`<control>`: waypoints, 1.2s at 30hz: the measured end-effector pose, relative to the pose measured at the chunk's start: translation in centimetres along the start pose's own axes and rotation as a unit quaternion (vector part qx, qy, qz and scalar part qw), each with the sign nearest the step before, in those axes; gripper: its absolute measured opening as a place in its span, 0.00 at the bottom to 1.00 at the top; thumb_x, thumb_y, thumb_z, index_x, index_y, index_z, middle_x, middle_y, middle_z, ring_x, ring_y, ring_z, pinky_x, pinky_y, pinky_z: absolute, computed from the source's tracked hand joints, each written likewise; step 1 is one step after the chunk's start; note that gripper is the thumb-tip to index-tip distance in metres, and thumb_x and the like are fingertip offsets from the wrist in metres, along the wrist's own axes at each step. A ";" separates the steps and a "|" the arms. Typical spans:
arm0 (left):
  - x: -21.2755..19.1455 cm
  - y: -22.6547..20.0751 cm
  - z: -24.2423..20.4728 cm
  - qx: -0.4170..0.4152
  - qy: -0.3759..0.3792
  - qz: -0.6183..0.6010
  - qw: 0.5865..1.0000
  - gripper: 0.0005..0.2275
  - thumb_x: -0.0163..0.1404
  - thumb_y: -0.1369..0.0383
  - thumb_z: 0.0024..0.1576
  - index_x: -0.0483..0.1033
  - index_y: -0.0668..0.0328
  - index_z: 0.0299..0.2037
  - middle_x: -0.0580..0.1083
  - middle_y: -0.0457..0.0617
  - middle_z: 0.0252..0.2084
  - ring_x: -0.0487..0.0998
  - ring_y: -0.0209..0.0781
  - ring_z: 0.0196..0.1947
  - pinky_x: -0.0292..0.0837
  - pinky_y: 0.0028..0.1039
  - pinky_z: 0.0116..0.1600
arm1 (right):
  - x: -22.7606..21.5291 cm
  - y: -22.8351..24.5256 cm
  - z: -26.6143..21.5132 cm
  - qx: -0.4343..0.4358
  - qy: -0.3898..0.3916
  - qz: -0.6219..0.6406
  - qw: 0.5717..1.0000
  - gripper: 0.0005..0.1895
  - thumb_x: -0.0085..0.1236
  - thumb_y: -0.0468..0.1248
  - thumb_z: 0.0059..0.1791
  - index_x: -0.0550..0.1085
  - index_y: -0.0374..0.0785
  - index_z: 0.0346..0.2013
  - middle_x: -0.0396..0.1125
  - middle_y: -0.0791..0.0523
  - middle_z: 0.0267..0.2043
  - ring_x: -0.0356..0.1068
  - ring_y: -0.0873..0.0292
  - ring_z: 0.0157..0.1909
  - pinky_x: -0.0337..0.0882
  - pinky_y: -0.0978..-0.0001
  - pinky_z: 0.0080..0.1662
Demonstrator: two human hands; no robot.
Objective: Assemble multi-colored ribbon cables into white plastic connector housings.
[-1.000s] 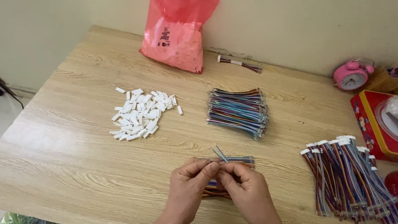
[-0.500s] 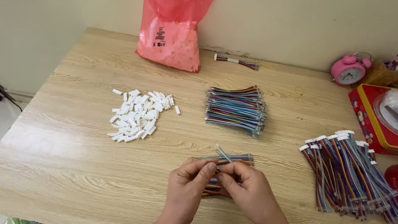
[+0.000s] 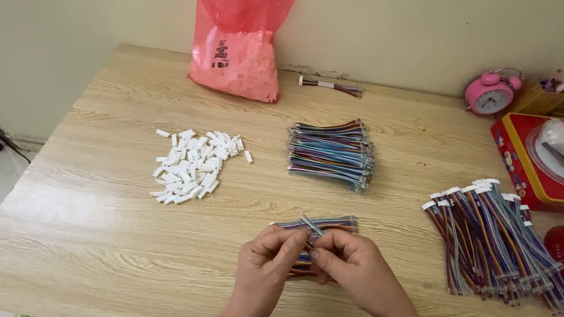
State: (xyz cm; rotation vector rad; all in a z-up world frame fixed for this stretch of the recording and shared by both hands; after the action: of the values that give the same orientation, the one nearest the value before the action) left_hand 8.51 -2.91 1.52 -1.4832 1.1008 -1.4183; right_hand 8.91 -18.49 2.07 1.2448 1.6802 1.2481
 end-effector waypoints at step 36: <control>0.4 -0.5 -0.8 0.075 -0.032 -0.076 0.994 0.05 0.54 0.75 0.61 0.81 0.71 0.36 0.72 0.45 0.39 0.74 0.31 0.39 0.73 0.21 0.45 | 0.5 2.3 -0.9 -0.087 -0.091 -0.064 0.990 0.06 0.58 0.34 0.51 0.78 0.34 0.36 0.72 0.60 0.31 0.69 0.70 0.33 0.73 0.74 0.36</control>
State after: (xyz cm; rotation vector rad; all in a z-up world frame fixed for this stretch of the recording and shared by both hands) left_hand 7.79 -3.14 2.18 -1.5186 0.8392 -1.5115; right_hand 8.61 -18.11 4.54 1.0940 1.4637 1.1402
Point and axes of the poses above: each hand's wrist, its own z-axis towards the middle knuckle, its own x-axis out of the palm, y = z × x, the point moved 8 cm from there along z, towards the middle knuckle
